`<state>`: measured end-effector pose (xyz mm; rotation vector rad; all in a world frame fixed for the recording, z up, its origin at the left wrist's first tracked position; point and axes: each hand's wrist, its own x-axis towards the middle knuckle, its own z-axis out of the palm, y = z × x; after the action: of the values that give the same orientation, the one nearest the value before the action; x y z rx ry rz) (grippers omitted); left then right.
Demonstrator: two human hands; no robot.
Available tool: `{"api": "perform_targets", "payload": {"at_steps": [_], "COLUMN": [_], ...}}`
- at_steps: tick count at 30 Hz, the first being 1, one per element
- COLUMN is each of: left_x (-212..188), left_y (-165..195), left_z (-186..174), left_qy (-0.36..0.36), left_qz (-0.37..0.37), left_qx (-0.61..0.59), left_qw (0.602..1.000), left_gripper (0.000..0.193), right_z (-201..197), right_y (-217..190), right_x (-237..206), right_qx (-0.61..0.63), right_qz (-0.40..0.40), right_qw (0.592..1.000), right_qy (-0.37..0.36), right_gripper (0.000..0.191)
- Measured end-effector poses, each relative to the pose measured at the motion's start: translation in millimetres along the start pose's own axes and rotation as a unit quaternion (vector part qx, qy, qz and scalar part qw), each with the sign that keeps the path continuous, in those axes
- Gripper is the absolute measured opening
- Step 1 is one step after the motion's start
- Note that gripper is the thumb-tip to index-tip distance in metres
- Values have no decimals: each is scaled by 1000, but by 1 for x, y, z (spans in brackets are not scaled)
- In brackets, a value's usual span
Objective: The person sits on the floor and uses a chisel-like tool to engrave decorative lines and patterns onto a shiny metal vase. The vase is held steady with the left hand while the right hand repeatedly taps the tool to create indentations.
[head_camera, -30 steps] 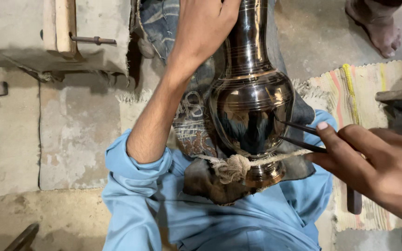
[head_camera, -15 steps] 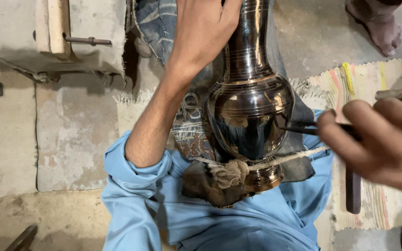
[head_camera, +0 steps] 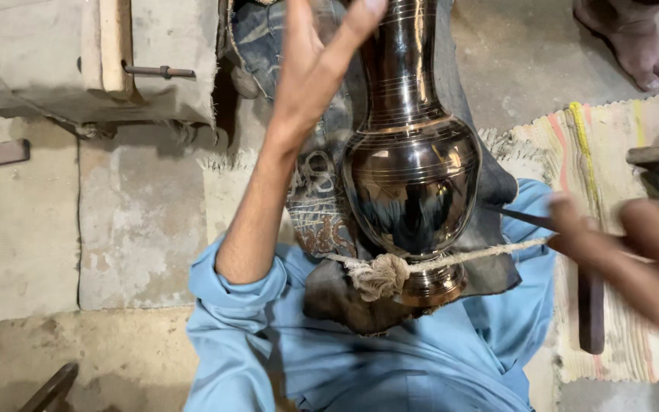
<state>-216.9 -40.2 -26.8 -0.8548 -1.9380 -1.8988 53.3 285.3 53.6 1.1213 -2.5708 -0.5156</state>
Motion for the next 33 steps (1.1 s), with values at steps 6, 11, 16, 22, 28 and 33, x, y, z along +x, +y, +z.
{"api": "perform_targets", "payload": {"at_steps": [6, 11, 16, 22, 28, 33], "left_x": [-17, -15, 0, 10, 2, -9], "left_y": [3, 12, 4, -16, -12, 13], "left_z": [16, 21, 20, 14, 21, 8], "left_qy": [-83, -76, -12, -33, -71, -63], "left_qz": [-240, -288, -303, -287, -227, -62], "left_qx": [-288, -343, -274, -191, -138, -42], "left_qw": [923, 891, 913, 938, 962, 995], "left_gripper": [103, 70, 54, 60, 71, 101], "right_z": [56, 44, 19, 10, 2, -13], "right_y": [13, -23, -20, -25, -17, -17], "right_x": [-55, -50, -38, -20, -3, 12], "right_qx": [242, 403, 417, 380, 429, 427], "right_qz": [140, 470, 435, 388, 466, 416], "right_qw": [959, 754, 793, 840, 770, 802], "right_qy": [-47, -220, -90, -5, -68, -32], "right_gripper": [49, 70, 60, 47, 34, 41]}}
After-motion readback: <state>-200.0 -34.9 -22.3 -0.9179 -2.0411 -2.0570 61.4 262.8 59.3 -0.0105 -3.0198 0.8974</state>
